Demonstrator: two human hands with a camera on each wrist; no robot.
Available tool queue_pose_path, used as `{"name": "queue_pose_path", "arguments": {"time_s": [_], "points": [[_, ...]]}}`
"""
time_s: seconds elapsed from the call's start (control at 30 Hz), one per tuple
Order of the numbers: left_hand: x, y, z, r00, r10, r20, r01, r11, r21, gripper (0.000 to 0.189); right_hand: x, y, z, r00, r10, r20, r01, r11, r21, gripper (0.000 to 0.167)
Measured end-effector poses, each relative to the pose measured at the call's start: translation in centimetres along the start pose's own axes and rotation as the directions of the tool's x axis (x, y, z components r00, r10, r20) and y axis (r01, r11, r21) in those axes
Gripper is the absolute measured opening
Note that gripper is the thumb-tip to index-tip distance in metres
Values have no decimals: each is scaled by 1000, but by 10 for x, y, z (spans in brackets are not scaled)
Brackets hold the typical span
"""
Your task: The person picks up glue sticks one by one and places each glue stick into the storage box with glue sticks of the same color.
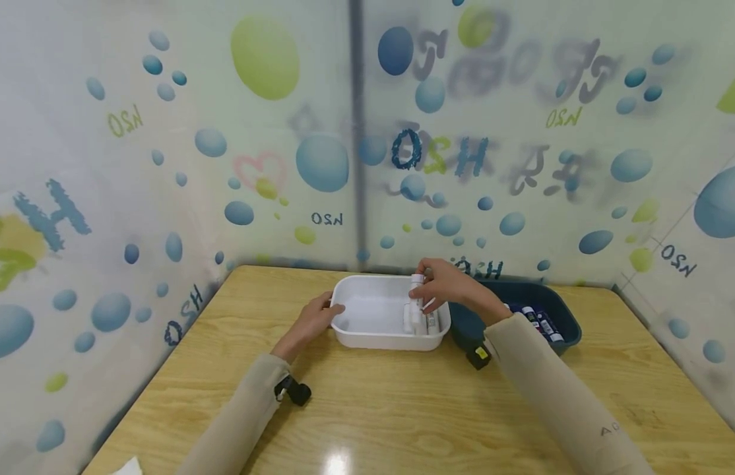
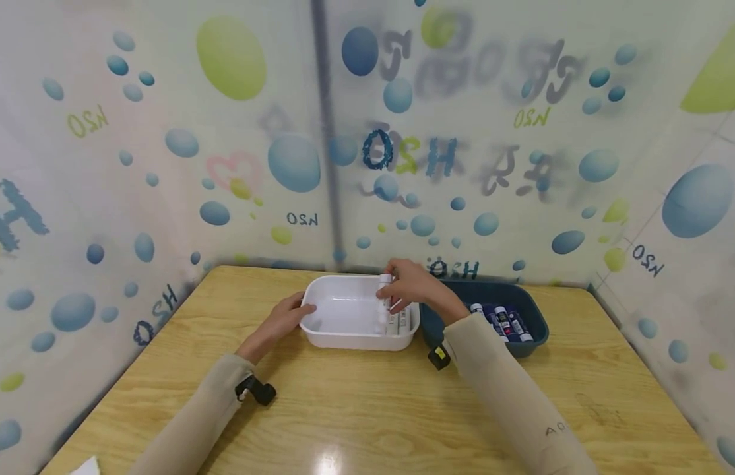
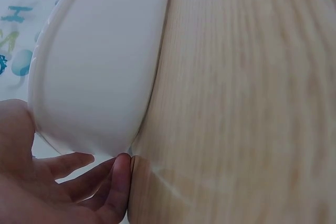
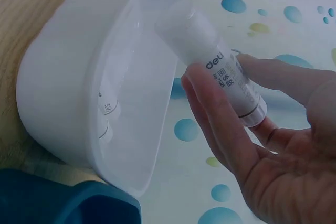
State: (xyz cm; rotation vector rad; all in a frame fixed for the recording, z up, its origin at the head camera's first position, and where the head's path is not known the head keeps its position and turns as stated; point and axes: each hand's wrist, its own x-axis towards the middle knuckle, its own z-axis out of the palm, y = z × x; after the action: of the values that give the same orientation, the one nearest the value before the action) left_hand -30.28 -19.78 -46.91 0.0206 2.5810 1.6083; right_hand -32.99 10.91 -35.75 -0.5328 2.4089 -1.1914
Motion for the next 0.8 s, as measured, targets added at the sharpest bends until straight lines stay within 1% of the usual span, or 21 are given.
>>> {"name": "queue_pose_path", "arguments": {"time_s": [0.13,0.23,0.43,0.53,0.67,0.8], "points": [[0,0,-2,1000,3,-1,-3,1000,-2,58,17,-4,2,999,38,1,-38,999,-7,38],[0,-1,-2,1000,-2,-3,2,1000,2,57,29,-7,3,998,59,10,-58,998,-35,40],[2,-1,-1,1000,5,-13,-5,1000,10,56,50,-9,4,995,97,26,-93,989,-113,39],[2,-1,0,1000,4,-18,-4,1000,12,56,58,-9,5,992,123,26,-118,983,-141,38],[3,0,1,1000,5,-22,-4,1000,12,56,67,-5,9,986,163,21,-157,973,-171,33],[3,-1,1,1000,9,-28,-9,1000,14,56,71,-1,16,981,189,36,-178,964,-197,34]]}}
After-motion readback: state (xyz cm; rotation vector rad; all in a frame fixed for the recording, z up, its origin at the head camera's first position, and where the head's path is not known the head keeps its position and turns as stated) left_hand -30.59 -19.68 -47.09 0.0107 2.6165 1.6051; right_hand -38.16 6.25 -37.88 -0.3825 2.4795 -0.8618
